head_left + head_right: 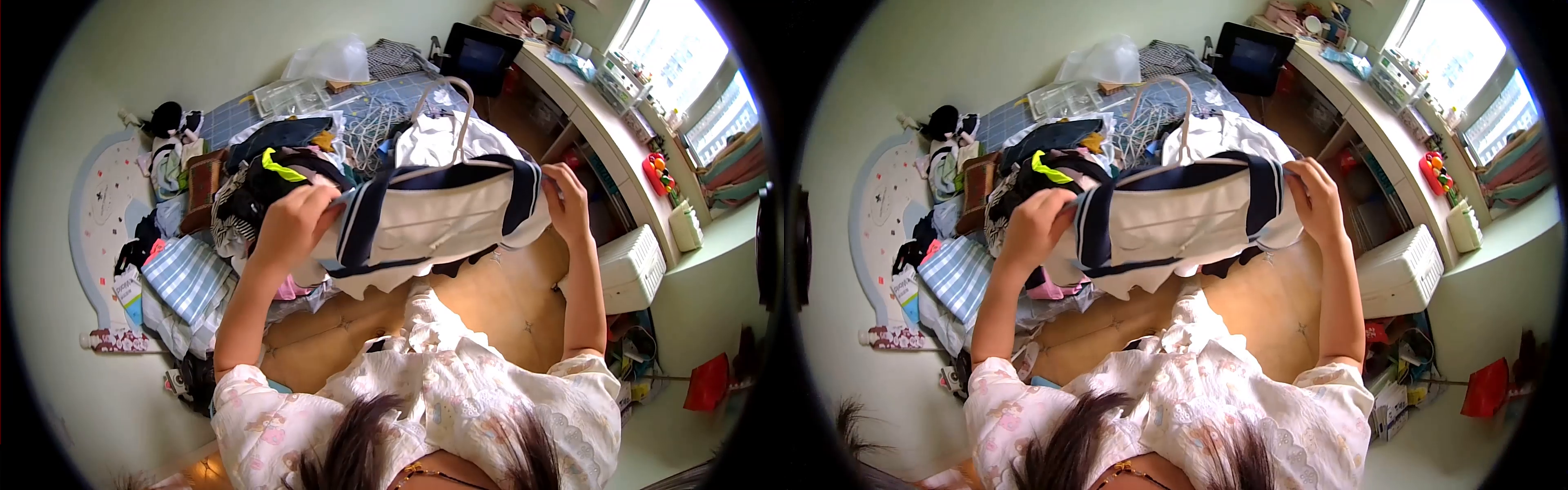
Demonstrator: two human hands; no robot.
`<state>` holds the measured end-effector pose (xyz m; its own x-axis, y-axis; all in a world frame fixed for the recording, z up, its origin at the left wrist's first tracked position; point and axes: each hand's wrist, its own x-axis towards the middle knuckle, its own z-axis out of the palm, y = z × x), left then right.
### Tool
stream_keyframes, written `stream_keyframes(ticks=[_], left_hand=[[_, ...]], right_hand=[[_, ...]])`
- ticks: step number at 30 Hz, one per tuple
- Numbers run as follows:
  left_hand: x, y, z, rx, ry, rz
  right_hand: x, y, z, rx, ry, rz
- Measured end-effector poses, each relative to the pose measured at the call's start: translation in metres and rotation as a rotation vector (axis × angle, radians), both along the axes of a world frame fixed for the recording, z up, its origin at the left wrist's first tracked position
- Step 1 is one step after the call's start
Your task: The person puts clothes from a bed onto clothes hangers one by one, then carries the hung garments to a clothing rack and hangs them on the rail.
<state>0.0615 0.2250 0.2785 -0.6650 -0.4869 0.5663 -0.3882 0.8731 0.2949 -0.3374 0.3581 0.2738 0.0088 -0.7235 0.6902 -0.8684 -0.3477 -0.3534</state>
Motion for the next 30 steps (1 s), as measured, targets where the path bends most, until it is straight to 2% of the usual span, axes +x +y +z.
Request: stream_keyframes(ticks=[2,10,15,17,18,20,22,24,26,28,29,30], left_hand=[[-0.019,-0.004,-0.016,0.007,-0.057,-0.036],[-0.113,-0.038,-0.027,0.166,-0.079,-0.166],[-0.189,-0.094,-0.043,0.298,-0.067,-0.153],[-0.22,-0.127,-0.063,0.45,-0.071,-0.078],[-0.238,-0.144,-0.075,0.411,-0.034,-0.074],[-0.275,-0.191,-0.103,0.33,-0.096,-0.099],[-0.31,-0.24,-0.131,0.319,-0.204,0.007],[-0.341,-0.304,-0.184,0.274,-0.258,0.161],[-0.366,-0.378,-0.228,0.341,-0.417,0.261],[-0.38,-0.402,-0.276,0.176,-0.342,0.52],[-0.388,-0.406,-0.301,0.326,-0.536,0.646],[-0.396,-0.402,-0.314,0.386,-0.594,0.636]], right_hand=[[-0.015,0.009,-0.008,0.024,0.01,-0.045],[-0.097,-0.011,-0.016,0.053,-0.014,-0.162],[-0.18,-0.09,-0.027,0.076,0.035,-0.161],[-0.22,-0.141,-0.04,0.06,0.094,-0.151],[-0.237,-0.168,-0.047,0.089,0.102,-0.158],[-0.273,-0.228,-0.071,0.128,0.083,-0.135],[-0.312,-0.303,-0.108,0.215,0.071,-0.087],[-0.345,-0.393,-0.164,0.217,0.037,-0.046],[-0.351,-0.469,-0.226,0.167,0.052,-0.197],[-0.336,-0.515,-0.278,0.32,0.021,-0.363],[-0.324,-0.525,-0.295,0.355,-0.032,-0.356],[-0.312,-0.524,-0.311,0.397,-0.085,-0.351]])
